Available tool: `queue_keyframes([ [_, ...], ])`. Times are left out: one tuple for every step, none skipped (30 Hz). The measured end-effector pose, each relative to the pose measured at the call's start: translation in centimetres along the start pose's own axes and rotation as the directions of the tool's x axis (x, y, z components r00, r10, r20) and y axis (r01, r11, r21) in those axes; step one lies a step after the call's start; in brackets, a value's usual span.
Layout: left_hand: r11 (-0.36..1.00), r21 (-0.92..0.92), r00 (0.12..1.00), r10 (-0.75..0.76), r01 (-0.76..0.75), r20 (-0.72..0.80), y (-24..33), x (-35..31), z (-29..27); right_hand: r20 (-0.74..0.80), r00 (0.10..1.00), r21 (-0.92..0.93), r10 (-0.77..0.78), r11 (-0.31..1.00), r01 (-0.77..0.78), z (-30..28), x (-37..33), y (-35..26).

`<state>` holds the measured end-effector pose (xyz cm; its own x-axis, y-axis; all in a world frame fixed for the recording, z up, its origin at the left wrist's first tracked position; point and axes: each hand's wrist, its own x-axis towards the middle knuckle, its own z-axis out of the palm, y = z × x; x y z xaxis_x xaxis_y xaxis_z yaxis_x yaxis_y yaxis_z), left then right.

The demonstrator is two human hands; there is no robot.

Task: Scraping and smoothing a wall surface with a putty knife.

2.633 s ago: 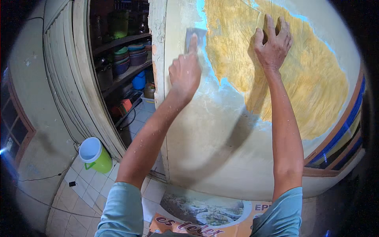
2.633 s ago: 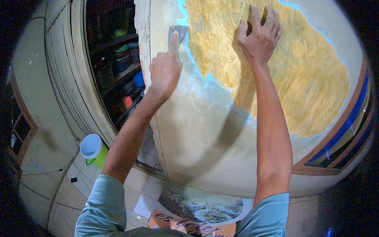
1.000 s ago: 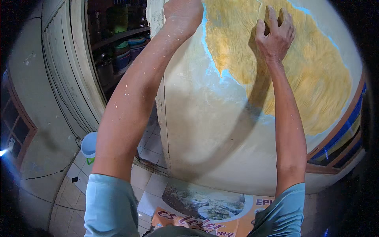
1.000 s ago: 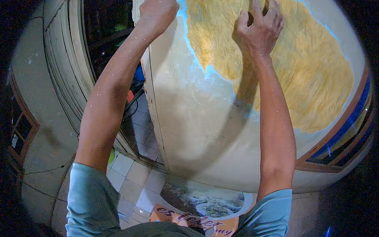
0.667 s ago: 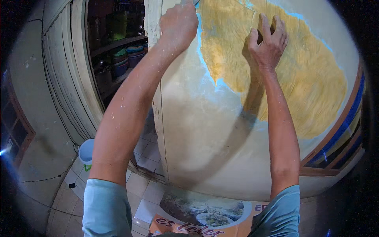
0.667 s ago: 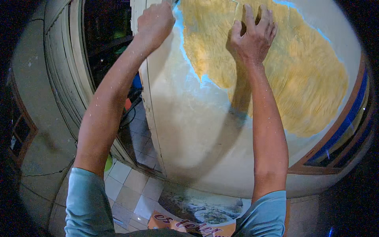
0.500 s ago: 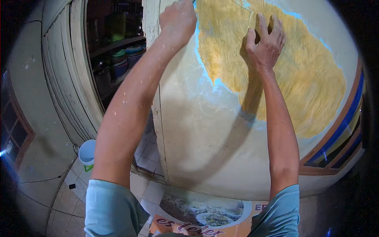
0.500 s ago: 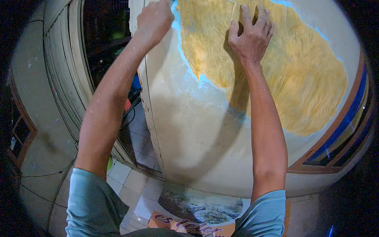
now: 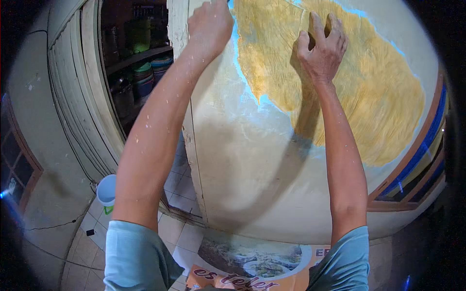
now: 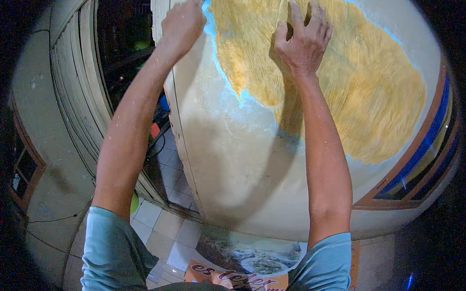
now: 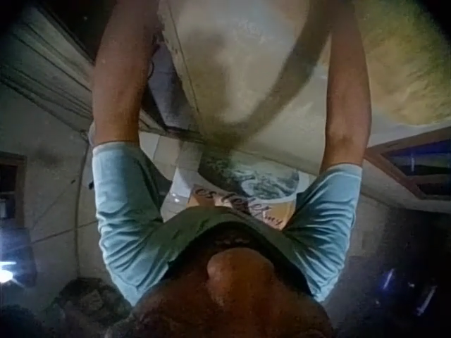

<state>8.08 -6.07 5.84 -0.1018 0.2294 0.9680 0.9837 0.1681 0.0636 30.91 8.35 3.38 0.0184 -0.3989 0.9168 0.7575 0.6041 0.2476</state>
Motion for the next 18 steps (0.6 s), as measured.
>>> queue_keyframes([
  [0.998, 0.055, 0.999, 0.025, -0.027, 0.023, -0.3, -0.7, 0.4, -0.003, 1.0, -0.004, 0.0, 1.0, 0.0, 0.2, 0.0, -0.2],
  [0.998, 0.048, 0.999, 0.025, -0.026, 0.025, 0.2, -2.3, 0.8, 0.004, 1.0, -0.017, -0.005, 1.0, 0.006, 0.1, -0.2, 0.1],
  [0.999, 0.038, 0.997, -0.023, 0.02, 0.078, 0.9, -4.3, 1.4, 0.007, 1.0, -0.023, -0.009, 1.0, 0.009, -0.1, -0.4, 0.6],
  [0.997, 0.04, 0.989, -0.07, 0.065, 0.127, 1.2, -5.4, 1.1, 0.013, 1.0, -0.033, -0.01, 0.999, 0.01, -0.2, -0.3, 0.6],
  [0.997, 0.041, 0.99, -0.069, 0.064, 0.124, 1.2, -5.7, 0.7, 0.02, 1.0, -0.045, -0.012, 0.999, 0.013, -0.3, -0.3, 0.7],
  [0.996, 0.048, 0.983, -0.077, 0.07, 0.169, 1.1, -5.9, 0.3, 0.017, 1.0, -0.046, -0.013, 0.999, 0.014, -0.3, -0.3, 0.8],
  [0.996, 0.058, 0.974, -0.086, 0.075, 0.211, 0.8, -5.8, 0.1, 0.027, 1.0, -0.052, 0.009, 0.999, -0.008, -0.4, -0.3, 0.5],
  [0.996, 0.057, 0.975, -0.085, 0.075, 0.206, 0.4, -5.1, 0.2, 0.038, 0.999, -0.059, 0.03, 0.998, -0.028, -0.4, -0.3, 0.4],
  [0.999, 0.033, 0.992, -0.031, 0.027, 0.122, 0.0, -3.7, 0.3, 0.034, 0.999, -0.06, 0.027, 0.998, -0.025, -0.5, -0.3, 0.2],
  [0.999, 0.035, 0.999, 0.022, -0.023, 0.038, -1.0, -2.0, -0.1, 0.027, 0.999, -0.041, 0.04, 0.998, -0.039, -0.2, -0.2, -0.6],
  [0.999, 0.03, 0.998, 0.04, -0.041, 0.053, -1.3, 0.0, -0.3, 0.024, 0.999, -0.038, 0.04, 0.998, -0.039, 0.0, -0.1, -0.7],
  [0.999, 0.021, 0.998, 0.035, -0.036, 0.057, -1.0, 1.6, -0.3, 0.032, 0.999, -0.042, 0.035, 0.999, -0.033, -0.1, -0.2, -0.5],
  [0.999, 0.035, 0.999, 0.014, -0.016, 0.047, -0.7, 3.2, -0.6, 0.03, 0.999, -0.034, 0.037, 0.999, -0.036, 0.0, -0.3, -0.4],
  [0.999, 0.044, 0.999, -0.004, 0.003, 0.037, -0.5, 3.9, -0.6, 0.028, 0.999, -0.03, 0.039, 0.999, -0.038, 0.0, -0.4, -0.2],
  [0.999, 0.042, 0.999, -0.007, 0.005, 0.042, -0.5, 3.5, -0.5, 0.033, 0.999, -0.03, 0.038, 0.999, -0.037, 0.0, -0.4, 0.0],
  [1.0, 0.004, 0.999, 0.017, -0.017, 0.048, -0.6, 3.0, -0.7, 0.022, 0.999, -0.03, 0.029, 0.999, -0.029, 0.1, -0.5, 0.2],
  [0.999, -0.032, 0.998, 0.043, -0.042, 0.043, -0.8, 2.6, -0.7, 0.001, 1.0, -0.03, 0.018, 0.999, -0.018, 0.3, -0.2, 0.4],
  [0.999, -0.026, 0.998, 0.046, -0.045, 0.039, -0.9, 1.1, -0.3, -0.006, 1.0, -0.028, 0.02, 0.999, -0.021, 0.5, -0.1, 0.5],
])
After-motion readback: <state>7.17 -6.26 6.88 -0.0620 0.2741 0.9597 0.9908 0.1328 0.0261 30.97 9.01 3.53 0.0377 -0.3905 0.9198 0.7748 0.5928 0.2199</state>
